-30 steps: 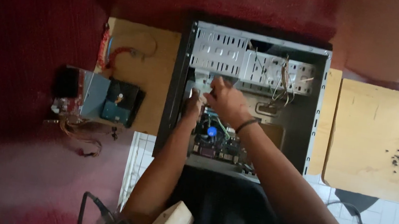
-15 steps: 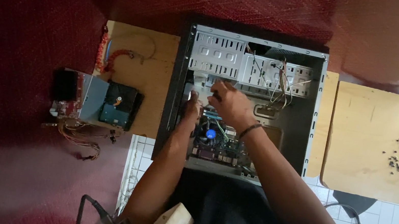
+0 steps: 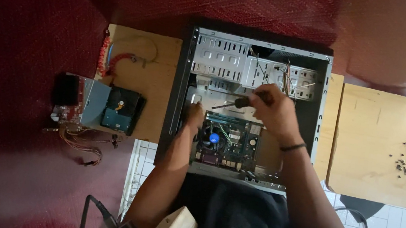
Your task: Fastening a motherboard into a computer case using a screwdriver and screws.
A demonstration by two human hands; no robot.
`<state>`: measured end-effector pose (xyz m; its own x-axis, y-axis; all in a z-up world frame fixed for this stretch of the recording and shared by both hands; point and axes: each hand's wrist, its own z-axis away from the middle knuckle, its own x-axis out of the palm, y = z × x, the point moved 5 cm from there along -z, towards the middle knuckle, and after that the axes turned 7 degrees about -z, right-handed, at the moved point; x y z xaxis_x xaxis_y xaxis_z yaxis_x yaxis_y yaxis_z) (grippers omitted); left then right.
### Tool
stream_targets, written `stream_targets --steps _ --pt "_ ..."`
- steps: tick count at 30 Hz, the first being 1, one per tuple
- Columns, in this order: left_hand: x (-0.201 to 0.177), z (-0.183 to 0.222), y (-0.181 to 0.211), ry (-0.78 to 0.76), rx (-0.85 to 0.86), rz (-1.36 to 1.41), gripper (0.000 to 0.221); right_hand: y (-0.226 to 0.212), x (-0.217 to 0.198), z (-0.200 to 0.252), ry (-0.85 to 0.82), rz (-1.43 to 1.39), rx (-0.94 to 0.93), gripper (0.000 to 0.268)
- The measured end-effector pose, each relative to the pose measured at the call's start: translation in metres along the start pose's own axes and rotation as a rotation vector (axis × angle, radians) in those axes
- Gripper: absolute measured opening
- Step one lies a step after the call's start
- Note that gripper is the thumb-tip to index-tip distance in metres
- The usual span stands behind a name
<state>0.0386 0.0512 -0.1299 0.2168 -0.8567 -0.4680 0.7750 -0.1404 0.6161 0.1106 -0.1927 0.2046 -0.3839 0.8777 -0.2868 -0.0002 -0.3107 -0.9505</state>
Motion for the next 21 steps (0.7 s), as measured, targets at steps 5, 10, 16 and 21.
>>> stream_targets --steps 5,10,16,21 --pt "0.005 0.009 -0.008 -0.093 -0.076 -0.033 0.043 0.004 -0.029 0.025 0.096 -0.176 0.018 0.023" --pt "0.023 -0.017 -0.027 -0.129 -0.104 -0.191 0.043 0.005 -0.057 0.064 0.238 -0.169 0.098 0.023" --pt "0.011 0.013 -0.02 -0.106 -0.343 0.141 0.037 0.021 -0.086 0.102 0.374 -0.294 0.198 0.021" --pt "0.016 0.001 -0.031 -0.06 -0.222 -0.095 0.026 0.024 -0.098 0.112 0.464 -0.254 0.269 0.014"
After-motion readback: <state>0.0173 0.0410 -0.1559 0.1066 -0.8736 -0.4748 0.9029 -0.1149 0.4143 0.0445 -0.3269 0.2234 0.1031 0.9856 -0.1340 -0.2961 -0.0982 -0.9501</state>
